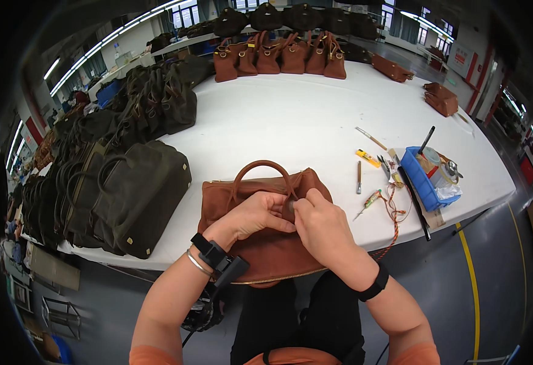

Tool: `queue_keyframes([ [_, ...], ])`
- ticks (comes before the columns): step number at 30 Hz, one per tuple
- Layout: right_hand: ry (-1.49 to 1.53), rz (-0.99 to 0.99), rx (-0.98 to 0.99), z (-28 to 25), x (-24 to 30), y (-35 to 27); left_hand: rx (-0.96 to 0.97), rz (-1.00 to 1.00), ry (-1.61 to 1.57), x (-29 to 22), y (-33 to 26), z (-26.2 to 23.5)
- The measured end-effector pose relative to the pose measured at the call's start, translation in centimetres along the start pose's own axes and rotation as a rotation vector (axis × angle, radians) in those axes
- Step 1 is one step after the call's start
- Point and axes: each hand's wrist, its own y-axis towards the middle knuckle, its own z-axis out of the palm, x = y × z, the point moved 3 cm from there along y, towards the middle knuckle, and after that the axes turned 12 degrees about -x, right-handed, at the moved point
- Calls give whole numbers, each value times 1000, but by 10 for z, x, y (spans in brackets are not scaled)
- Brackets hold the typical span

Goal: The person repairs a brown leather handbag on a white workbench. They use a small hammer to tap a metal rivet into the bag's handle attachment point. They also use a green-handled awl to puncture the leather and a yellow block to apply a substance to the bag's surface. The person inspects the bag's interior and exterior throughout the process.

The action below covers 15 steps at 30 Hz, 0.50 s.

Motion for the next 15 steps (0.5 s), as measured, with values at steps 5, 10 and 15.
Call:
queue_keyframes([
  [5, 64, 116, 10, -23, 11, 12, 3, -8, -9, 0, -1, -1],
  [10, 71, 122, -35, -12, 8, 6, 37, -7, -37, 0, 1, 0],
  [15, -8, 81, -7, -4, 6, 0, 63, -13, -35, -1, 1, -1],
])
